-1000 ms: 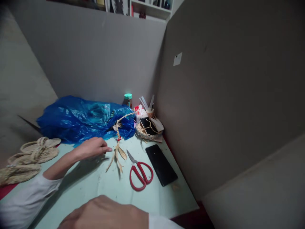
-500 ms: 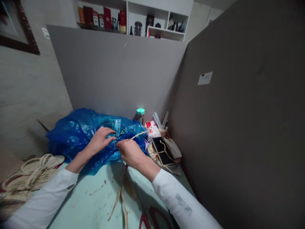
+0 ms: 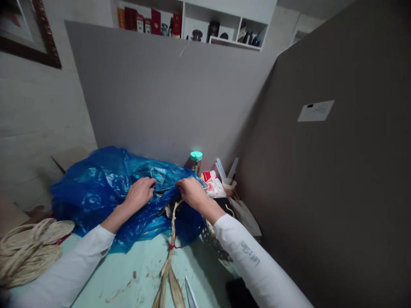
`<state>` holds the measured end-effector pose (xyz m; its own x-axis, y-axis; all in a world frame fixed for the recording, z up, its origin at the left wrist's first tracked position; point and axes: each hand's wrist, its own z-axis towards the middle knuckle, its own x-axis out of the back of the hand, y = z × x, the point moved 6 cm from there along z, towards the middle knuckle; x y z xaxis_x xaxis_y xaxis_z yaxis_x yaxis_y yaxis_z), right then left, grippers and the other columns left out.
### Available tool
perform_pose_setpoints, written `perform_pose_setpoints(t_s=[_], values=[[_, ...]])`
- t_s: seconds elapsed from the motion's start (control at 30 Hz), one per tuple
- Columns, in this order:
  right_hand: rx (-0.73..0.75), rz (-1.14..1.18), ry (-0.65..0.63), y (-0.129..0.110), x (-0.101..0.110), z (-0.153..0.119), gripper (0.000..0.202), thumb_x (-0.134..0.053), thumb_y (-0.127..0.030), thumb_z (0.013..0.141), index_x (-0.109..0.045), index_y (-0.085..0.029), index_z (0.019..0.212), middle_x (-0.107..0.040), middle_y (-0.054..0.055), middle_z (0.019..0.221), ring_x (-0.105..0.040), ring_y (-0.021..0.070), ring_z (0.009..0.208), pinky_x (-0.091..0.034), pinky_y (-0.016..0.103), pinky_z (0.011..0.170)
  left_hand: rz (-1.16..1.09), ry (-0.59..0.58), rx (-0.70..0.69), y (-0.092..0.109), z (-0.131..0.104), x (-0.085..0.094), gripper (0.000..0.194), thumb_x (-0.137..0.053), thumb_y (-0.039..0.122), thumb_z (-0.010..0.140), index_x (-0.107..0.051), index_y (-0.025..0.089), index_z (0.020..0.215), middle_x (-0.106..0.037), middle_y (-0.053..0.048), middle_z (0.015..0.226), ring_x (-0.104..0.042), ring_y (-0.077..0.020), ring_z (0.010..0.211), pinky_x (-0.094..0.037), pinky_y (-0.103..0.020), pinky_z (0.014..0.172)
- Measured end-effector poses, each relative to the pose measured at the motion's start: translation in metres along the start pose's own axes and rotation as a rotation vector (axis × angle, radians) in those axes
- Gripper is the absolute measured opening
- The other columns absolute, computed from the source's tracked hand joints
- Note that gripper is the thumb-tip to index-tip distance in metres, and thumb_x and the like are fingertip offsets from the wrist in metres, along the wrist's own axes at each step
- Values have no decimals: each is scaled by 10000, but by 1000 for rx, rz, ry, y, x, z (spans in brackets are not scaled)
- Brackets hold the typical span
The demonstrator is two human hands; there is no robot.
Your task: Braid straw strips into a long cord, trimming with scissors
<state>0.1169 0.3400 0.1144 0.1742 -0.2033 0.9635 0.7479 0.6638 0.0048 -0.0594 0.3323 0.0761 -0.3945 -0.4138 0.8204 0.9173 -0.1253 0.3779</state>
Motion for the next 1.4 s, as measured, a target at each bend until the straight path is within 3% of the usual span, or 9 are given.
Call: perform_pose_setpoints(t_s=[0.17,0.33,0.43,0.53,0.63,0.77,1.0,1.17,1.4], values=[[96,63,18,-2,-4,14,285,-583,-239,874,-639,-186,1148,-690,71,1054,-615,200,975,-429,258,811,-190,204,96,-13,18,29,115,-492,151,778,-583,209,819,-626,-61,805,-598,-223,785,-424,-290,694],[-11,94,105,-1,-11,34,151,-562,-212,850,-642,-168,970,-642,107,1026,-604,205,890,-411,271,724,-381,345,103,-7,13,45,140,-494,229,828,-569,200,943,-632,-30,828,-616,-166,691,-468,-243,627],[-142,148,171,10,-13,46,148,-491,-223,869,-603,-142,922,-653,107,888,-610,205,790,-398,277,672,-316,298,-137,17,6,40,255,-562,251,822,-587,222,1075,-632,-53,1003,-616,-199,898,-487,-301,809],[-252,214,255,25,-11,49,176,-439,-234,882,-542,-132,983,-646,83,816,-604,192,736,-387,265,636,11,145,-371,30,0,18,390,-633,206,772,-623,267,1157,-581,-102,1181,-523,-285,1126,-417,-446,961],[-263,272,324,31,-7,44,170,-448,-229,865,-497,-148,1006,-636,66,858,-590,173,741,-391,250,642,229,82,-342,14,2,3,472,-563,66,753,-654,271,1169,-517,-143,1307,-440,-324,1254,-338,-527,1036],[-131,322,345,18,-7,31,106,-526,-250,844,-522,-177,920,-614,41,897,-571,153,755,-405,238,685,236,119,-244,-8,9,6,557,-450,-9,748,-667,241,1196,-465,-164,1397,-399,-323,1315,-359,-495,1046],[210,117,85,-19,-33,30,196,-482,-248,933,-649,-157,982,-625,69,956,-573,154,840,-394,243,752,89,189,-154,-18,15,22,593,-371,-36,760,-673,215,1205,-546,-121,1347,-497,-264,1210,-419,-410,1020],[209,25,-43,-26,-47,38,322,-435,-299,971,-719,-148,938,-666,109,928,-573,193,938,-379,288,878,70,211,-129,-24,16,24,515,-415,-1,786,-702,218,1154,-637,-96,1212,-539,-254,1089,-450,-402,973],[108,-70,-206,-45,-58,34,328,-539,-390,893,-723,-126,955,-699,170,951,-630,281,949,-451,321,773,-6,160,-125,-22,18,24,378,-527,42,766,-732,173,1055,-712,-90,1035,-622,-227,972,-480,-339,913]])
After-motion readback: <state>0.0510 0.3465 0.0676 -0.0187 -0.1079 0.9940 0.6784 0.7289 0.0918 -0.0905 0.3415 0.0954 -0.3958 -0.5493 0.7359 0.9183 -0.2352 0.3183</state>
